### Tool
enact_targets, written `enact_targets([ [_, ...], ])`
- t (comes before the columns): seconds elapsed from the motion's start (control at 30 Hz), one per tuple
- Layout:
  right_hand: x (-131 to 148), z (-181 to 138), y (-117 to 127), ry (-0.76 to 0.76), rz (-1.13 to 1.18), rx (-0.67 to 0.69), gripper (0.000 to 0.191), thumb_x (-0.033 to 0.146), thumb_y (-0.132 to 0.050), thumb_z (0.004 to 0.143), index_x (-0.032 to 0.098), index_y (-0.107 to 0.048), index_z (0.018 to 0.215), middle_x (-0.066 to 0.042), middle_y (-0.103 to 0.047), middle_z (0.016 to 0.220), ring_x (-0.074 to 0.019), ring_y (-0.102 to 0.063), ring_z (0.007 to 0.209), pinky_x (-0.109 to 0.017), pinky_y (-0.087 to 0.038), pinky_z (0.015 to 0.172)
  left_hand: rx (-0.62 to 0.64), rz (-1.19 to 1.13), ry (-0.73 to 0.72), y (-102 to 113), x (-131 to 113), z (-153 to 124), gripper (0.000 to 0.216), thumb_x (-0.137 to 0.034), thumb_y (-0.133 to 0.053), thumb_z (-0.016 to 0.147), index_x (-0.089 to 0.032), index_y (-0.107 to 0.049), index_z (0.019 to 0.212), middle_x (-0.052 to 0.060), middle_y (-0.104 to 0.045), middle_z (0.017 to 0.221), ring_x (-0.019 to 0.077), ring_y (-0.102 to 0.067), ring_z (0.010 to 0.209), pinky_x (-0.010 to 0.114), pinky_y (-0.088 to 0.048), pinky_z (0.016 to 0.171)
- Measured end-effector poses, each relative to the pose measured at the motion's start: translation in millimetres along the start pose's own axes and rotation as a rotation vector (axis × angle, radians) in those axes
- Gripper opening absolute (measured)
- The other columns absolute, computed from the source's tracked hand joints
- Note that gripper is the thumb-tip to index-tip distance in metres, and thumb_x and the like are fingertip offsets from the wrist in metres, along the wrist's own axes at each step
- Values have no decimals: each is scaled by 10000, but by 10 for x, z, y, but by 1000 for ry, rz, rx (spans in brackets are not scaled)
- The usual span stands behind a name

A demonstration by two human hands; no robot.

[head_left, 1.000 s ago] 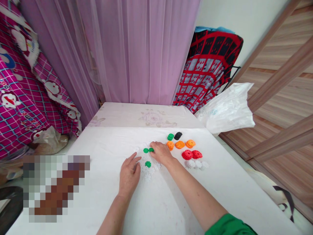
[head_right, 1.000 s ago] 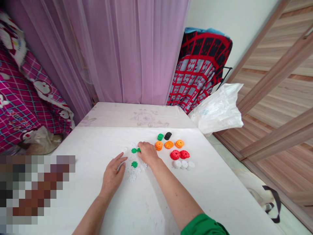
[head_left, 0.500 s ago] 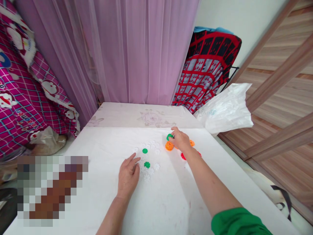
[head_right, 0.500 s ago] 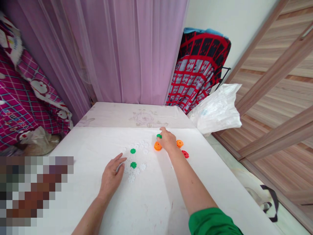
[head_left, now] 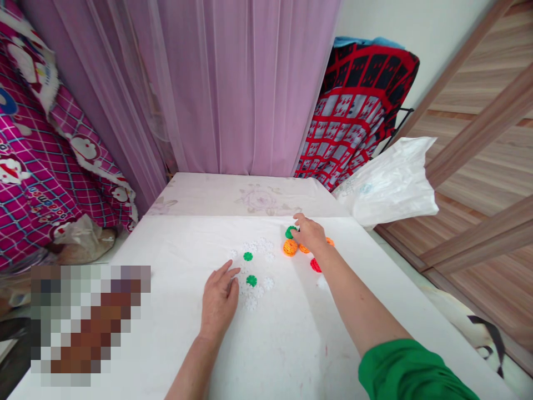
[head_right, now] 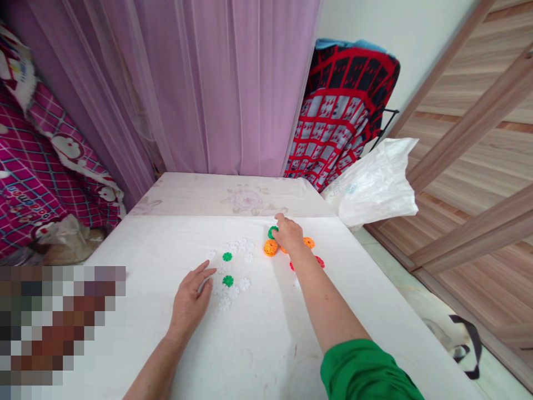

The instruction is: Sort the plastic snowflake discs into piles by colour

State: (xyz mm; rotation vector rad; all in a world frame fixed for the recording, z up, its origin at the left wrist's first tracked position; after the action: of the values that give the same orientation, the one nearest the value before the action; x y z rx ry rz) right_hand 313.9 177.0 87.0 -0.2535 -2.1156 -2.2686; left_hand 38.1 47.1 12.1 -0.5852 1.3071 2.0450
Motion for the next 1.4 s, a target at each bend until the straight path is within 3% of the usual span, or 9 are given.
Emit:
enact_targets([
  [0.23,99,-203,60,46,31,-54,259,186,-481,868,254,-626,1070,-19,-694,1109,-183,-626,989,-269,-426,778,-4,-16,14,-13,6,-1,292,-259,-464,875,-259,-702,1044,62,-649,1265,247,-615,1133,539,-418,1053],
  [0.4,515,-468,-85,278,80,50,227,189,-478,876,251,-676,969,-15,-700,1041,-157,-632,921,-241,-416,757,-10,-41,32,-13,3,10,292,-251,-465,868,-259,-705,1034,55,-652,1261,238,-618,1128,519,-435,1043],
  [0.53,883,-668,-218,418,114,129,207,224,-519,863,266,-674,994,-3,-693,1066,-152,-634,943,-239,-416,778,-12,-53,24,-12,10,17,291,-240,-472,861,-259,-704,1035,58,-653,1257,240,-619,1128,509,-449,1033],
  [0.8,1269,-762,-267,219,-32,161,311,412,-519,873,177,-633,1041,-119,-694,1030,-252,-663,939,-325,-462,749,-1,-46,17,-36,37,17,301,-239,-461,870,-260,-702,1049,70,-647,1265,246,-617,1132,522,-451,1025],
  [0.93,1400,-720,-259,165,-40,180,312,343,-542,847,155,-598,1090,-146,-694,1048,-263,-662,966,-340,-468,768,-2,-40,12,-37,39,16,307,-238,-459,869,-257,-699,1058,73,-643,1270,250,-614,1137,524,-450,1025],
  [1.17,1396,-683,-287,169,10,192,331,273,-559,798,170,-567,1112,-120,-691,1071,-248,-658,975,-318,-454,763,-7,-41,2,-35,39,16,305,-236,-461,864,-252,-702,1051,72,-649,1262,249,-618,1131,523,-455,1018],
  [1.4,979,-671,-196,141,190,122,328,293,-571,801,233,-543,1122,-22,-697,1056,-190,-648,955,-271,-415,745,-6,-36,7,-32,31,16,302,-251,-452,871,-250,-705,1036,73,-653,1256,243,-621,1124,515,-458,1016],
])
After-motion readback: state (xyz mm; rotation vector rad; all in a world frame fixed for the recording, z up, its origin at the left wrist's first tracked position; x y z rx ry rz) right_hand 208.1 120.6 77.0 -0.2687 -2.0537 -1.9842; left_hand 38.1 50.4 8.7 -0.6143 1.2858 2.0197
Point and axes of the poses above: each hand's wrist, its own z-axis towards the middle knuckle, its own y-axis out of the back of the hand, x = y × z, the point moved 2 cm from there along z, towards the middle knuckle
